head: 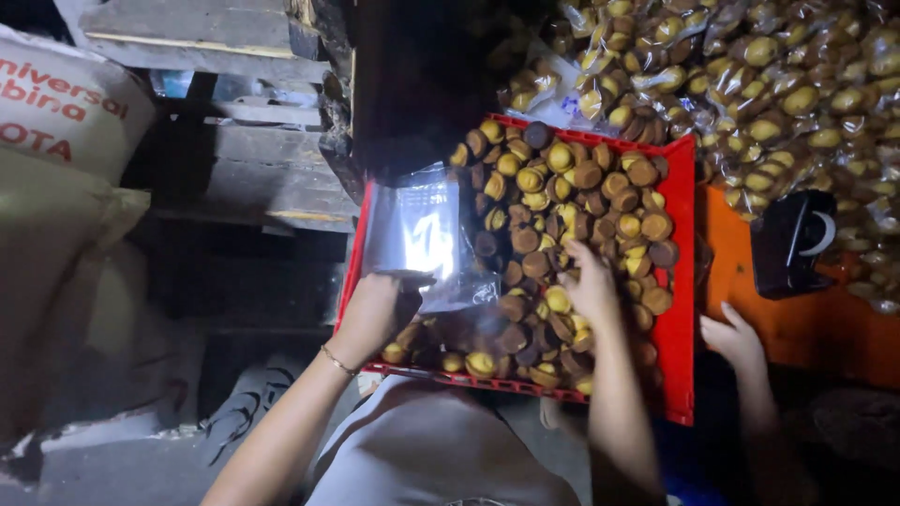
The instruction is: The person places small baked items one by one into clear plastic bags from a red tray.
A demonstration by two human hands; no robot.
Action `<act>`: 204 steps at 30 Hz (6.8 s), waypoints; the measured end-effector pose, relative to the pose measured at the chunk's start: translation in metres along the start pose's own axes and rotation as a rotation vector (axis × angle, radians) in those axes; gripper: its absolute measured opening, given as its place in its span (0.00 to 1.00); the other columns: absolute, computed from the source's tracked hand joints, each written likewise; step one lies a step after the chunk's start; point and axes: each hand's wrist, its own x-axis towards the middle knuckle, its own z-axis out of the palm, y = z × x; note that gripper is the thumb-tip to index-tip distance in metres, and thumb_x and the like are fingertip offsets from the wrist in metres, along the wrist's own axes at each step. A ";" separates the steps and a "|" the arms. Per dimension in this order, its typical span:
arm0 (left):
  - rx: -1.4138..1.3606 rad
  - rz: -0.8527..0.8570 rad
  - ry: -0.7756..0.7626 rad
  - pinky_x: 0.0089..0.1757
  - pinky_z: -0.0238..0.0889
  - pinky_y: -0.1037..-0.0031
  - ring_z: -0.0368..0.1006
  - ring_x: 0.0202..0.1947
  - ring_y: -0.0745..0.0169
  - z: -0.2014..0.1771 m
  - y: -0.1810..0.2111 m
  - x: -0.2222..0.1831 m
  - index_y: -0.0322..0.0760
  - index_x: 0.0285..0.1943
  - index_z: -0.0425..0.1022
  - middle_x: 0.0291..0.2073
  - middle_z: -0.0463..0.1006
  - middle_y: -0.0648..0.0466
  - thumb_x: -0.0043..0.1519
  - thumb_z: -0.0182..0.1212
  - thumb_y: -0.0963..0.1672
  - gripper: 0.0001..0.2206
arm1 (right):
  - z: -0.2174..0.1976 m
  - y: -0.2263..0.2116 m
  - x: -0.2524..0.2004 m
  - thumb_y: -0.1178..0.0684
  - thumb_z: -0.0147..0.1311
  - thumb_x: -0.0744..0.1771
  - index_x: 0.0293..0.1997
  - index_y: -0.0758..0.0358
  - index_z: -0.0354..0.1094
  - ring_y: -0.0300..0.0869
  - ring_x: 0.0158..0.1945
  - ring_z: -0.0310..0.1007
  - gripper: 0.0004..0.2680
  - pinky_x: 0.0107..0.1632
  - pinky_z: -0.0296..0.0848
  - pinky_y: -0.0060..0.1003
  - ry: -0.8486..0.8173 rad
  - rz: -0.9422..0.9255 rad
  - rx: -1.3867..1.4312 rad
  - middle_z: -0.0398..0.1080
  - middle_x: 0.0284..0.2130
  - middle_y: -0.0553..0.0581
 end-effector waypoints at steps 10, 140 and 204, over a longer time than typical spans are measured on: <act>0.253 0.147 -0.088 0.37 0.77 0.58 0.80 0.35 0.44 -0.029 -0.016 -0.004 0.36 0.35 0.81 0.29 0.82 0.48 0.44 0.75 0.47 0.15 | 0.024 -0.050 -0.008 0.48 0.66 0.59 0.47 0.47 0.75 0.47 0.48 0.78 0.14 0.45 0.77 0.38 0.297 -0.099 -0.211 0.72 0.44 0.48; -0.468 0.094 -0.168 0.48 0.69 0.43 0.71 0.54 0.21 -0.064 0.154 -0.038 0.24 0.66 0.66 0.56 0.74 0.29 0.53 0.56 0.37 0.28 | -0.063 -0.059 0.016 0.55 0.67 0.62 0.50 0.63 0.73 0.42 0.45 0.76 0.14 0.51 0.72 0.35 -0.216 -0.004 0.490 0.78 0.37 0.57; 0.066 -0.072 -0.105 0.41 0.76 0.59 0.81 0.38 0.39 -0.083 0.010 0.008 0.26 0.39 0.80 0.33 0.82 0.42 0.46 0.74 0.41 0.15 | -0.024 -0.146 -0.058 0.55 0.68 0.59 0.52 0.60 0.71 0.59 0.50 0.77 0.17 0.54 0.74 0.52 0.114 0.256 0.375 0.76 0.43 0.65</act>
